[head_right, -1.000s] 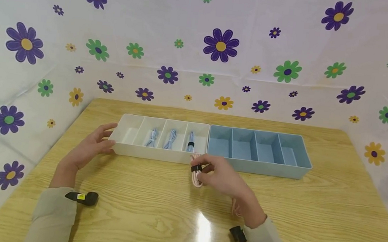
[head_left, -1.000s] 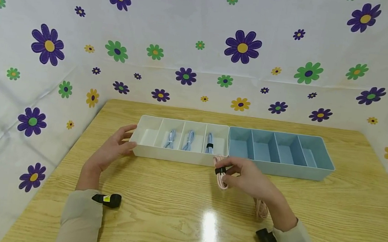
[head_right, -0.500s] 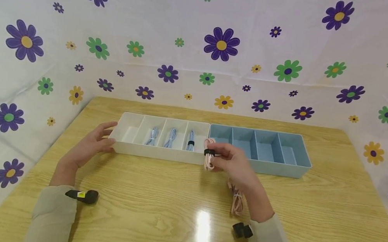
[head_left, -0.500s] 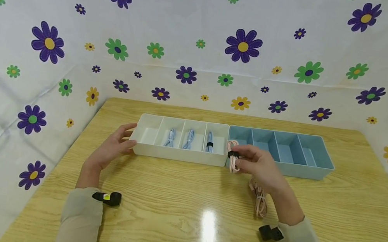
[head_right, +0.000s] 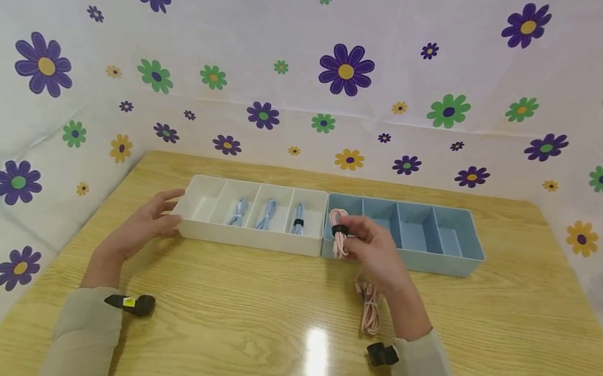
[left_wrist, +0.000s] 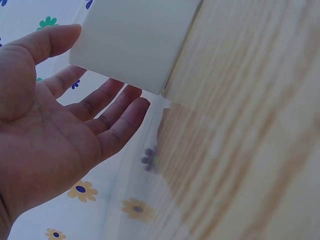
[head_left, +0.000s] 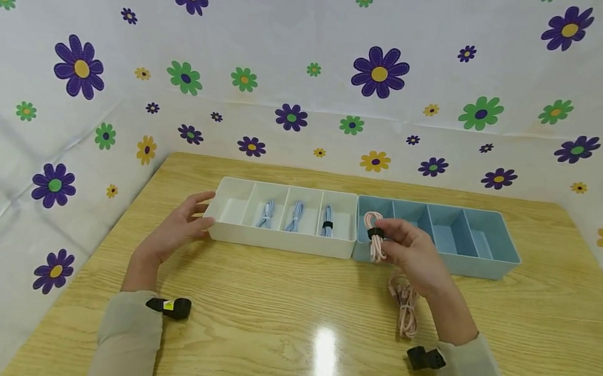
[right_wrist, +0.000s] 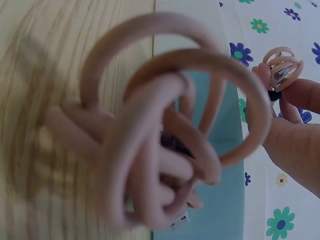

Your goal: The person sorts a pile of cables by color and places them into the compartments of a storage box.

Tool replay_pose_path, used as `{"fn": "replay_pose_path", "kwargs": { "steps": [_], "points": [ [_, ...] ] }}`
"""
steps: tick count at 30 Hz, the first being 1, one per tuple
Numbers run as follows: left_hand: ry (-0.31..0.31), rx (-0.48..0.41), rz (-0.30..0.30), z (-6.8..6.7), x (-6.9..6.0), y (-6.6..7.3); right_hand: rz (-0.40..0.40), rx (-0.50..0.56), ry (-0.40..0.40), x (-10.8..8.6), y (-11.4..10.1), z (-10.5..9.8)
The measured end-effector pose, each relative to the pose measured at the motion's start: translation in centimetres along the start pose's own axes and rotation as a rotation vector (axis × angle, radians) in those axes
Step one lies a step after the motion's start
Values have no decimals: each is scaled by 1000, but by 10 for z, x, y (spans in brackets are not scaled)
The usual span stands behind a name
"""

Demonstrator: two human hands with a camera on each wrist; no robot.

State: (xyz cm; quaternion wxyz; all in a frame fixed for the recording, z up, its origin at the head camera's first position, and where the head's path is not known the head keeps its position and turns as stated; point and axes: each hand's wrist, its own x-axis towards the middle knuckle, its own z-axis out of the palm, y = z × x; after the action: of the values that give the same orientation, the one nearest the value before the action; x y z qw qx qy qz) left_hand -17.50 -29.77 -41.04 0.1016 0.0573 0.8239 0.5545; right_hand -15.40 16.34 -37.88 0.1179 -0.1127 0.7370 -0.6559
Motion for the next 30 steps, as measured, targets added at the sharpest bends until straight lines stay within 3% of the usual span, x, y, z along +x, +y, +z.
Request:
{"fn": "replay_pose_path", "kwargs": {
  "steps": [17, 24, 30],
  "points": [
    [-3, 5, -2, 1, 1, 1, 35, 41, 12, 17, -3, -1],
    [1, 13, -19, 0, 1, 2, 55, 173, 33, 29, -12, -3],
    [3, 21, -16, -1, 2, -1, 138, 447, 28, 36, -19, -3]
  ]
}}
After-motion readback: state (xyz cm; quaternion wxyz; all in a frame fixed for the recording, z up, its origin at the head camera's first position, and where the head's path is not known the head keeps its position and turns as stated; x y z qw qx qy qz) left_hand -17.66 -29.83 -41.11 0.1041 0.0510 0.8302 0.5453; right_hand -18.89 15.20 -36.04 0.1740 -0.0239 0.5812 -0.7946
